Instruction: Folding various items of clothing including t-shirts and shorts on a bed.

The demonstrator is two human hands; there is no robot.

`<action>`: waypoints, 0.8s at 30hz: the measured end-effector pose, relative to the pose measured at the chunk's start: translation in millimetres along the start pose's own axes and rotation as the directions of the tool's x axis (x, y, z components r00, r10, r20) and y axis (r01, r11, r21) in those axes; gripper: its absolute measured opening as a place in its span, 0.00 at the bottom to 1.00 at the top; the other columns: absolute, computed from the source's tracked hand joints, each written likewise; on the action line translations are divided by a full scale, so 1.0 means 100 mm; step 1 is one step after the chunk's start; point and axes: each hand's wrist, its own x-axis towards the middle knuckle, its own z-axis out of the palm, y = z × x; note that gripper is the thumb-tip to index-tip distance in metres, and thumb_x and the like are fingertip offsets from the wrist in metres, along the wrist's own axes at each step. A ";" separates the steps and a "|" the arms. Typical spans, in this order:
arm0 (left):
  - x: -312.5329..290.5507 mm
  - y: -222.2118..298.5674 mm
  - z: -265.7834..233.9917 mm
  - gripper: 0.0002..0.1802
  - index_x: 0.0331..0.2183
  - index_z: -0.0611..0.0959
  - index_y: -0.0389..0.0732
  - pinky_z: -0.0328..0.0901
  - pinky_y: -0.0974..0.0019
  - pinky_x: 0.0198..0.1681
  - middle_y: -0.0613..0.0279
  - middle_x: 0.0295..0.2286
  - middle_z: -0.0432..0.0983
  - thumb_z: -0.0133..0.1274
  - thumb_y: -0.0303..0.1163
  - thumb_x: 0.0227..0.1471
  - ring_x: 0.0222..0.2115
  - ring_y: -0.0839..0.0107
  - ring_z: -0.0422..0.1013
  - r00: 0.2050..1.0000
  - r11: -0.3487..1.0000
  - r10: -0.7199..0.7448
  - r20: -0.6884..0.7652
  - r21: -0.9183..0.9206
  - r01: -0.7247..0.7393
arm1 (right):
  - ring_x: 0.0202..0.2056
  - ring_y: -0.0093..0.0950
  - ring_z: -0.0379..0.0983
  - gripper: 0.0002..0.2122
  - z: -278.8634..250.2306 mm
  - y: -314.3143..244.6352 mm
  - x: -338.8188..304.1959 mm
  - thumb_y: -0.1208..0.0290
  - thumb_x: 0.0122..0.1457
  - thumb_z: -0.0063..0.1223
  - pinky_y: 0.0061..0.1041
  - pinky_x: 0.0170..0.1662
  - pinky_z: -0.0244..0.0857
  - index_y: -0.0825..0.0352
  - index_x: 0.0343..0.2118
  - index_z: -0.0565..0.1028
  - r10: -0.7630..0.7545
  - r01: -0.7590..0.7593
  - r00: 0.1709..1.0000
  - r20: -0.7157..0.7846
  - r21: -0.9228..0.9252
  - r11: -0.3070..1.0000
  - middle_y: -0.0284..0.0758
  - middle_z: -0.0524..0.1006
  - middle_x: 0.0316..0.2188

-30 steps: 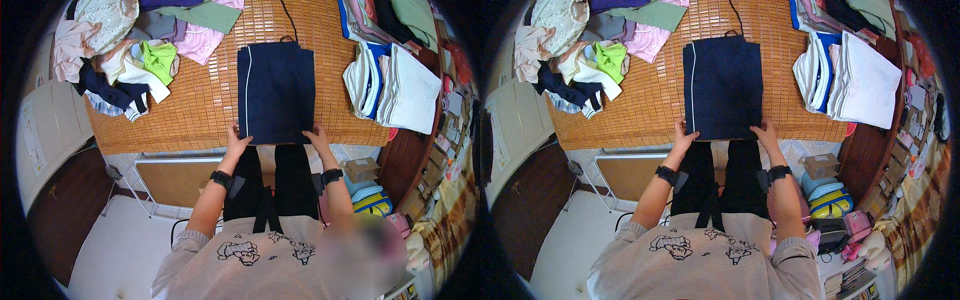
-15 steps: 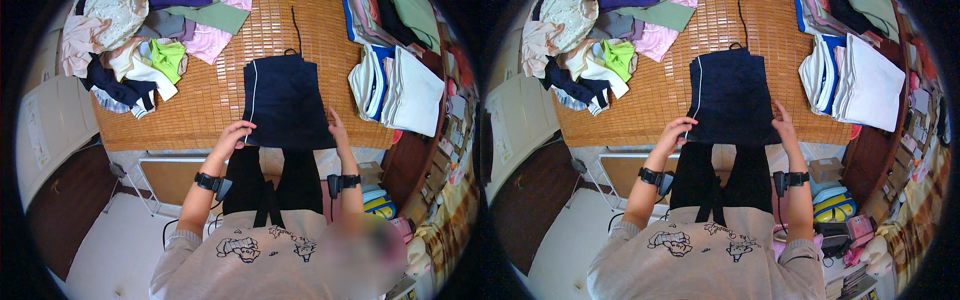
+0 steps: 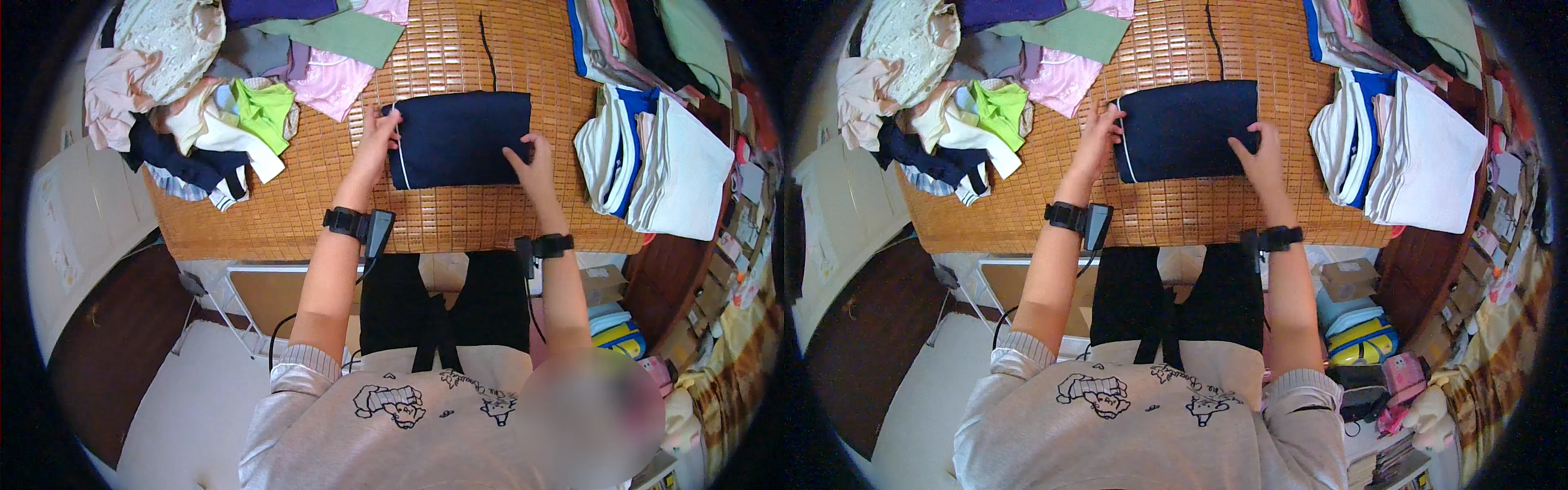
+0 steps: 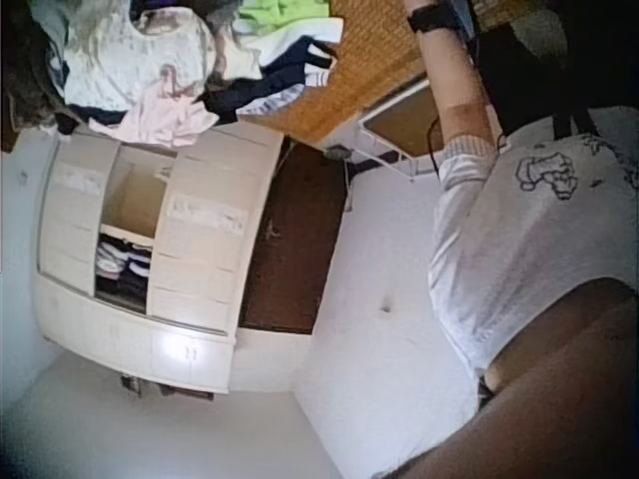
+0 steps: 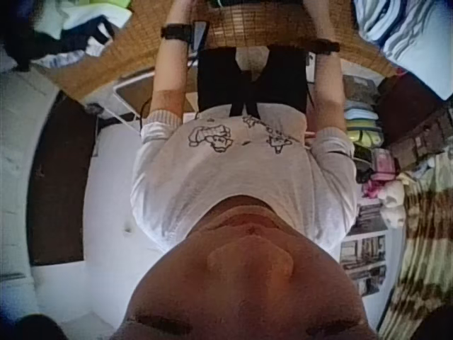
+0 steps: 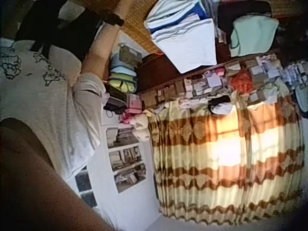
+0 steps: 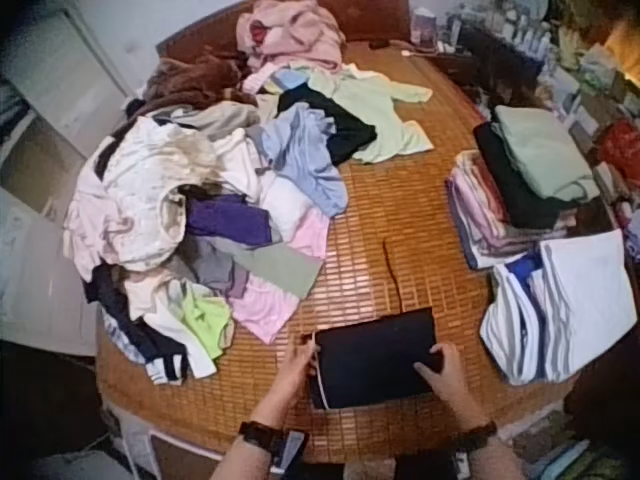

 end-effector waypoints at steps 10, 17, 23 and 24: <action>-0.35 -0.86 -0.04 0.35 0.41 0.66 0.30 0.64 0.65 0.36 0.52 0.32 0.70 0.64 0.37 0.33 0.33 0.65 0.68 0.996 0.879 0.083 -0.042 0.473 -0.053 | 0.36 0.34 0.62 0.24 0.36 0.29 -0.28 0.61 0.41 0.62 0.29 0.41 0.57 0.72 0.35 0.63 0.266 -0.264 0.932 -0.246 0.041 0.964 0.42 0.65 0.32; -0.74 -0.82 -0.04 0.27 0.40 0.68 0.30 0.64 0.70 0.36 0.53 0.33 0.71 0.59 0.34 0.41 0.32 0.69 0.69 0.984 0.973 -0.130 -0.125 0.176 0.151 | 0.36 0.32 0.65 0.30 0.21 0.22 -0.54 0.58 0.40 0.63 0.26 0.41 0.60 0.74 0.39 0.64 0.504 -0.500 0.860 -0.086 0.057 0.864 0.40 0.69 0.33; -1.11 -1.01 -0.20 0.28 0.42 0.68 0.29 0.63 0.71 0.39 0.56 0.35 0.71 0.56 0.36 0.42 0.34 0.70 0.69 0.918 0.917 -0.396 0.014 0.069 0.394 | 0.36 0.27 0.69 0.27 -0.15 -0.14 -0.81 0.57 0.41 0.62 0.23 0.40 0.63 0.75 0.38 0.70 0.594 -0.664 0.745 0.304 0.249 0.705 0.40 0.74 0.34; -1.20 -1.02 -0.18 0.28 0.42 0.68 0.29 0.64 0.70 0.39 0.56 0.35 0.71 0.56 0.36 0.41 0.34 0.70 0.69 0.891 0.891 -0.453 0.011 0.040 0.453 | 0.34 0.25 0.70 0.25 -0.19 -0.13 -0.88 0.57 0.41 0.62 0.22 0.38 0.64 0.74 0.37 0.72 0.650 -0.740 0.670 0.358 0.256 0.622 0.38 0.74 0.32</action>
